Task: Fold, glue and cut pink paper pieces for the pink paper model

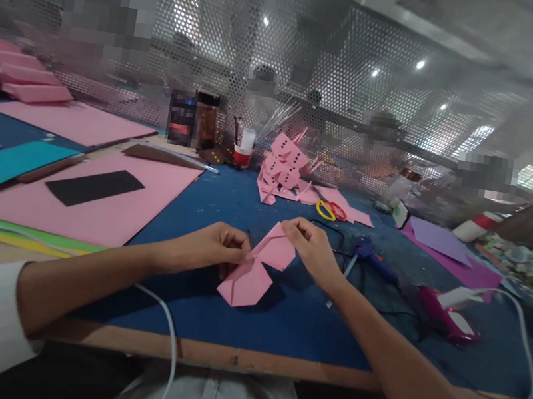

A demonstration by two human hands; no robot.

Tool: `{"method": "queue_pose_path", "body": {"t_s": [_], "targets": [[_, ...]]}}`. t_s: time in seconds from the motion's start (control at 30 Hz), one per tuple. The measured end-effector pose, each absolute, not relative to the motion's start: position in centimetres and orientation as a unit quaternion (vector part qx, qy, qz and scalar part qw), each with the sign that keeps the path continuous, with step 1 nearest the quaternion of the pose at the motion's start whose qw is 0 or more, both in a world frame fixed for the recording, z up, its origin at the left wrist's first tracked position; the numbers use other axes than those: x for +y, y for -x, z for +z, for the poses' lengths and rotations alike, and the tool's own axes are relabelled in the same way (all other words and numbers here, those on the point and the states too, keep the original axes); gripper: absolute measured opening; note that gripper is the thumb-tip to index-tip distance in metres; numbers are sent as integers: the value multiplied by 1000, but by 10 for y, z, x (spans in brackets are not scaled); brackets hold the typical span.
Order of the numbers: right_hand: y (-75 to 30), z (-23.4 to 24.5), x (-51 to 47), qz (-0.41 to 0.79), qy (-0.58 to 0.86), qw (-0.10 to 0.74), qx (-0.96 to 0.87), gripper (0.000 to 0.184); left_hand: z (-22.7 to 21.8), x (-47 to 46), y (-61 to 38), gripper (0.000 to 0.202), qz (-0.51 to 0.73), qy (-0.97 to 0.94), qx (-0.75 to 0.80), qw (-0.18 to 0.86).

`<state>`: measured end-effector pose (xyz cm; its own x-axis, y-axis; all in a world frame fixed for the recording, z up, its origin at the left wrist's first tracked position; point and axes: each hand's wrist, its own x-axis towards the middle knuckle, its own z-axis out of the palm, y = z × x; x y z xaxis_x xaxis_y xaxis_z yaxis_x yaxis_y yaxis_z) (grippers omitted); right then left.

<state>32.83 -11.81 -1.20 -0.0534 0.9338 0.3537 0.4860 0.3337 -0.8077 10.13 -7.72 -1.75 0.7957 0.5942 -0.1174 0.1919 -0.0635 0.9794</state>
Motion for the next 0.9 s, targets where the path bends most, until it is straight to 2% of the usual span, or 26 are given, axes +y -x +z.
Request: {"method": "queue_pose_path", "body": {"t_s": [0.33,0.57,0.73,0.9], "targets": [[-326,-10,-123,269,512,441,-687,22,-20,-81,-102,29,136,-727,265,619],[-325,-12,-121,295,498,448,-681,29,-21,-79,-103,32,149,-718,272,623],[-324,-15,-122,313,494,411,-699,28,-28,-75,-101,31,146,-722,272,619],[-323,-13,-126,276,506,401,-712,29,-26,-78,-102,31,147,-732,275,605]]}}
